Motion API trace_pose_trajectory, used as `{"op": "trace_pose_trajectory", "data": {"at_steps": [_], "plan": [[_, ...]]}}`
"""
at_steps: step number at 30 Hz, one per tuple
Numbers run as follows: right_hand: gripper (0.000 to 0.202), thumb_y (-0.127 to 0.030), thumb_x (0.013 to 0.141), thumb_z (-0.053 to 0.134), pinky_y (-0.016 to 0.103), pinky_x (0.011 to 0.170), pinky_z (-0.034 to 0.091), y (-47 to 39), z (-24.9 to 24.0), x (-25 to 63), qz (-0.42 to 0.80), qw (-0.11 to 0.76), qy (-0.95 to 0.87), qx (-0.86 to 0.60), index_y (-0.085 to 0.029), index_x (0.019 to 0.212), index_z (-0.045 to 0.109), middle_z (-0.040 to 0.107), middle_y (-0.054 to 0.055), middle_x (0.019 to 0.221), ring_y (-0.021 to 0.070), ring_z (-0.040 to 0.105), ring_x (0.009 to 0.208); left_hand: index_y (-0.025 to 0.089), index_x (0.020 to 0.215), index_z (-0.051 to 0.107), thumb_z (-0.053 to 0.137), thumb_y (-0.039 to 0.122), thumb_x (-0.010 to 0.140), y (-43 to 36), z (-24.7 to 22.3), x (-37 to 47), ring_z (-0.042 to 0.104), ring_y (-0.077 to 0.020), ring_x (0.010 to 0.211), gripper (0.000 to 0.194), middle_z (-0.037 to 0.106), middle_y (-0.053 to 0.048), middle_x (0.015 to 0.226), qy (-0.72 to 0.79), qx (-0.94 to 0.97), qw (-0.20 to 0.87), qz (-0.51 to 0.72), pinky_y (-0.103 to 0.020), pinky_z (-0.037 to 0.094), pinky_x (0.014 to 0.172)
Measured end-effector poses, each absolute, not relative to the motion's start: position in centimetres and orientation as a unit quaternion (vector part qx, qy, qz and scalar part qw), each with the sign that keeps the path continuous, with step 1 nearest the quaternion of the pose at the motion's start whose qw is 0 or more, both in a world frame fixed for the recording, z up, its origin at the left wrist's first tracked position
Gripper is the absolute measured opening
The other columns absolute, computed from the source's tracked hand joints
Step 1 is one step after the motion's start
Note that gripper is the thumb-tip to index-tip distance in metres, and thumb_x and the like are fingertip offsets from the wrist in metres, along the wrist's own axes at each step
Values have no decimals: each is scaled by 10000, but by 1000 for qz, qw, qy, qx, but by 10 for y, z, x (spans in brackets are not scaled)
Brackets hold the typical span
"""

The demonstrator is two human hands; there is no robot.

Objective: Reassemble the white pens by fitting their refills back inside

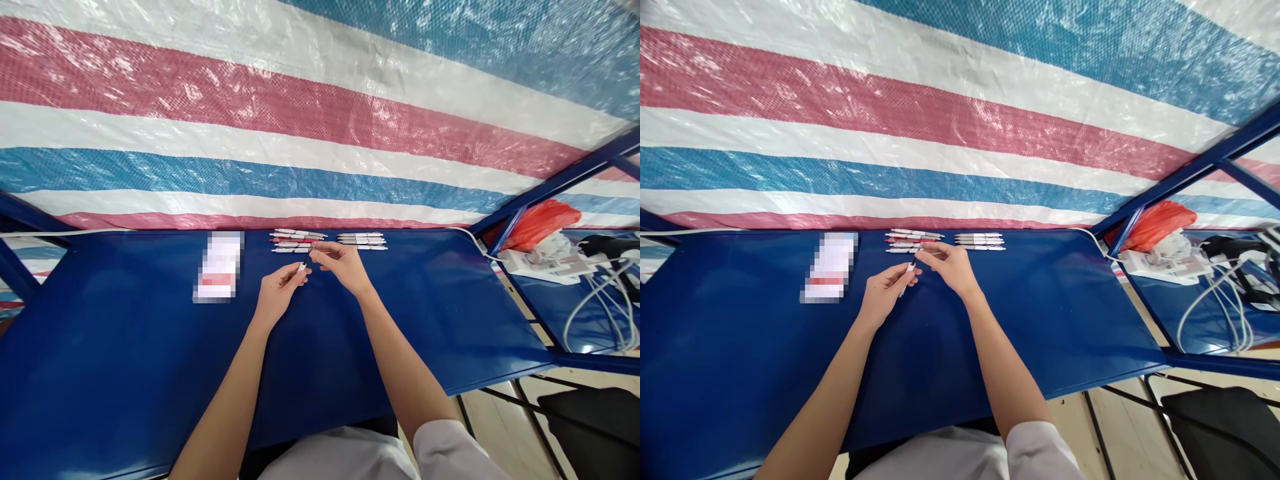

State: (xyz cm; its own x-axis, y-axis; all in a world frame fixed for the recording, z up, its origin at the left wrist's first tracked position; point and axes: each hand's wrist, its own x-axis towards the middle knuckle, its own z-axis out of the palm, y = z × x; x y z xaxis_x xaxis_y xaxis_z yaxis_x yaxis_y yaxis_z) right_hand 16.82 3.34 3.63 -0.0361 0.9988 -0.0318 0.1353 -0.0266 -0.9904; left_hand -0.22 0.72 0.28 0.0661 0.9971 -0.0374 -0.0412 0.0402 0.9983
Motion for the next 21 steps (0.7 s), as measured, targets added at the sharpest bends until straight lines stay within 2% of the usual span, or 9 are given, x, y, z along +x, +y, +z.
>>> {"op": "trace_pose_trajectory", "data": {"at_steps": [2,4,9,15,21], "plan": [[339,-492,821,660,329,727,597,36,35,179,445,436,-562,-544,-240,1031,744,775,35,967,211,734,876,197,1007,754,749,484,764,9,3,-5,687,-201,738,377,772,-89,914,491,491,530,488,-362,579,749],[269,-431,876,619,358,859,570,38,33,189,340,406,-632,-566,-258,1038,746,767,27,1043,208,725,936,192,1013,749,736,482,780,10,3,-8,685,-193,748,372,769,-88,934,502,486,525,486,-352,571,758],[266,-309,936,554,344,910,537,41,32,204,150,245,-788,-544,-293,1153,707,729,9,1178,216,681,1074,167,1052,728,730,463,795,13,3,-12,687,-190,780,392,763,-99,978,519,473,529,477,-350,560,783],[312,-254,967,476,298,831,516,48,25,207,43,118,-852,-508,-293,1201,678,696,2,1255,203,658,1099,161,1063,719,735,453,792,15,-2,-10,693,-192,769,399,765,-98,962,510,476,525,488,-363,565,775],[338,-201,975,429,281,694,453,51,26,205,17,70,-860,-506,-286,1176,687,698,7,1243,202,649,1049,142,1060,708,756,432,773,16,-2,-9,687,-188,760,412,764,-100,948,500,468,532,498,-359,568,759]]}}
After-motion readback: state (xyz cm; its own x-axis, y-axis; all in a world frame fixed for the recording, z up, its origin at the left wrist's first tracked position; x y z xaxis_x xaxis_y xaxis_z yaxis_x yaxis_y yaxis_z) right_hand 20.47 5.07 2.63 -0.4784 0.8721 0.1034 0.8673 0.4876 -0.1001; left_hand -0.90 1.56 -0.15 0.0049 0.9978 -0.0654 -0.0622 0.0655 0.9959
